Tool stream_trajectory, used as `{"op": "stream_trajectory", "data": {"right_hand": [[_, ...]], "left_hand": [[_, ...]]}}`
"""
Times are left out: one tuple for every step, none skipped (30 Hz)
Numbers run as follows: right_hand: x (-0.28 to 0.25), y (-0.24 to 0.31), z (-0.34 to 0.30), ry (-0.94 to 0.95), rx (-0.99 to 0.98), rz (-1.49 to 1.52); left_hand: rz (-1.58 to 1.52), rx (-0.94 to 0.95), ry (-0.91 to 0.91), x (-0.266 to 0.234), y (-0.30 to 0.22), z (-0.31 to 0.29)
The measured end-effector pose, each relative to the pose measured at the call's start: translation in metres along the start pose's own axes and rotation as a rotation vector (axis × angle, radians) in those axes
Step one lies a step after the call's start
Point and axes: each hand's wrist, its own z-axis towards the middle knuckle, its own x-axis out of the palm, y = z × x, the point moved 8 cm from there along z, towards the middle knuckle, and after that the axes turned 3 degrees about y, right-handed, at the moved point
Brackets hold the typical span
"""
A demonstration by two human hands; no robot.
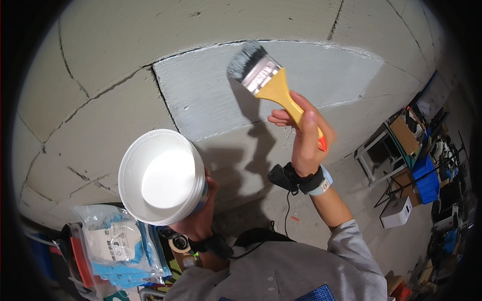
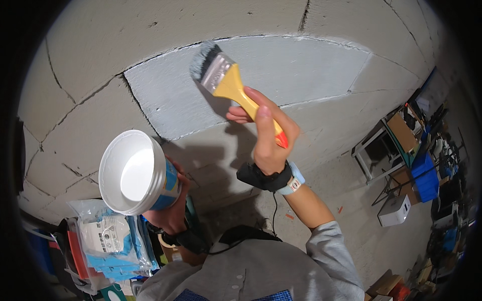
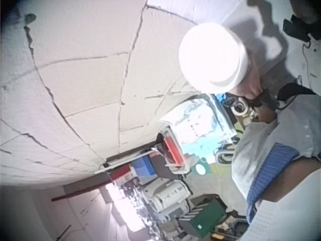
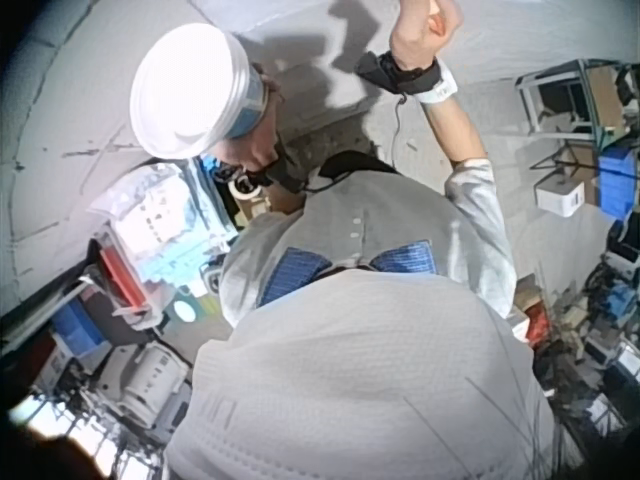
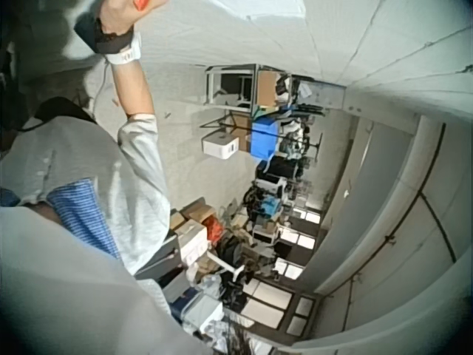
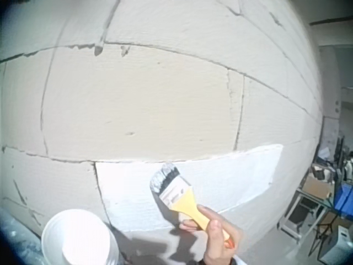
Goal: The person is painting a small section of a concrete block wall using a handheld brush and a bucket of white paint.
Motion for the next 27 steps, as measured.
{"op": "stream_trajectory", "data": {"right_hand": [[-0.002, -0.001, 0.005, -0.002, -0.004, -0.002], [-0.002, -0.002, 0.008, 0.006, -0.023, -0.016], [-0.002, -0.003, 0.010, 0.014, -0.042, -0.031], [-0.012, -0.006, 0.010, 0.005, -0.045, -0.080], [-0.021, -0.012, 0.010, 0.012, -0.043, -0.073], [-0.037, -0.016, 0.012, -0.041, -0.039, -0.083], [-0.053, -0.019, 0.013, -0.095, -0.035, -0.093], [-0.065, -0.021, 0.013, -0.128, -0.026, -0.134], [-0.072, -0.024, 0.011, -0.126, -0.026, -0.133], [-0.082, -0.030, 0.007, -0.174, 0.013, -0.140], [-0.093, -0.035, 0.000, -0.226, 0.050, -0.149], [-0.099, -0.045, -0.010, -0.266, 0.096, -0.126], [-0.103, -0.051, -0.023, -0.264, 0.097, -0.122], [-0.109, -0.062, -0.038, -0.275, 0.165, -0.122], [-0.111, -0.070, -0.052, -0.285, 0.235, -0.119], [-0.113, -0.073, -0.063, -0.283, 0.275, -0.094], [-0.110, -0.068, -0.065, -0.280, 0.277, -0.090], [-0.106, -0.057, -0.063, -0.263, 0.208, -0.109], [-0.101, -0.045, -0.060, -0.246, 0.140, -0.128], [-0.089, -0.030, -0.050, -0.232, 0.066, -0.111], [-0.079, -0.026, -0.040, -0.236, 0.072, -0.109], [-0.063, -0.017, -0.026, -0.150, 0.021, -0.105], [-0.047, -0.009, -0.014, -0.062, -0.029, -0.096], [-0.035, -0.004, -0.004, -0.029, -0.032, -0.085], [-0.026, -0.003, 0.004, 0.003, -0.036, -0.075], [-0.026, -0.006, 0.009, -0.029, -0.024, -0.072], [-0.030, -0.009, 0.012, -0.031, -0.027, -0.072]], "left_hand": [[0.007, 0.000, 0.008, 0.001, 0.001, 0.001], [0.006, 0.004, 0.011, 0.001, 0.001, 0.000], [0.014, 0.001, 0.013, 0.001, 0.001, 0.000], [0.020, -0.003, 0.015, 0.000, 0.002, 0.001], [0.021, 0.007, 0.016, 0.000, 0.001, 0.000], [0.025, 0.011, 0.011, 0.000, 0.002, -0.001], [0.029, 0.015, 0.005, 0.000, 0.003, -0.001], [0.028, 0.017, 0.006, 0.000, 0.004, -0.001], [0.032, 0.020, -0.002, 0.000, 0.004, -0.001], [0.035, 0.023, -0.011, -0.001, 0.004, -0.002], [0.035, 0.019, -0.011, -0.002, 0.006, -0.002], [0.061, 0.044, -0.049, -0.007, 0.003, -0.004], [0.088, 0.069, -0.088, -0.012, 0.000, -0.005], [0.089, 0.072, -0.089, -0.015, 0.000, -0.005], [0.125, 0.102, -0.134, -0.020, -0.003, -0.006], [0.161, 0.132, -0.178, -0.024, -0.006, -0.008], [0.163, 0.137, -0.178, -0.023, -0.006, -0.008], [0.153, 0.148, -0.178, -0.022, -0.007, -0.008], [0.144, 0.159, -0.179, -0.021, -0.007, -0.008], [0.148, 0.156, -0.183, -0.019, -0.006, -0.008], [0.138, 0.124, -0.146, -0.014, -0.005, -0.007], [0.124, 0.082, -0.108, -0.009, -0.001, -0.004], [0.128, 0.076, -0.110, -0.007, -0.002, -0.004], [0.144, 0.059, -0.067, -0.003, 0.000, -0.001], [0.160, 0.041, -0.024, 0.001, 0.002, 0.000], [0.160, 0.038, -0.022, 0.003, 0.003, 0.000], [0.174, 0.049, -0.053, 0.003, 0.003, 0.000]]}}
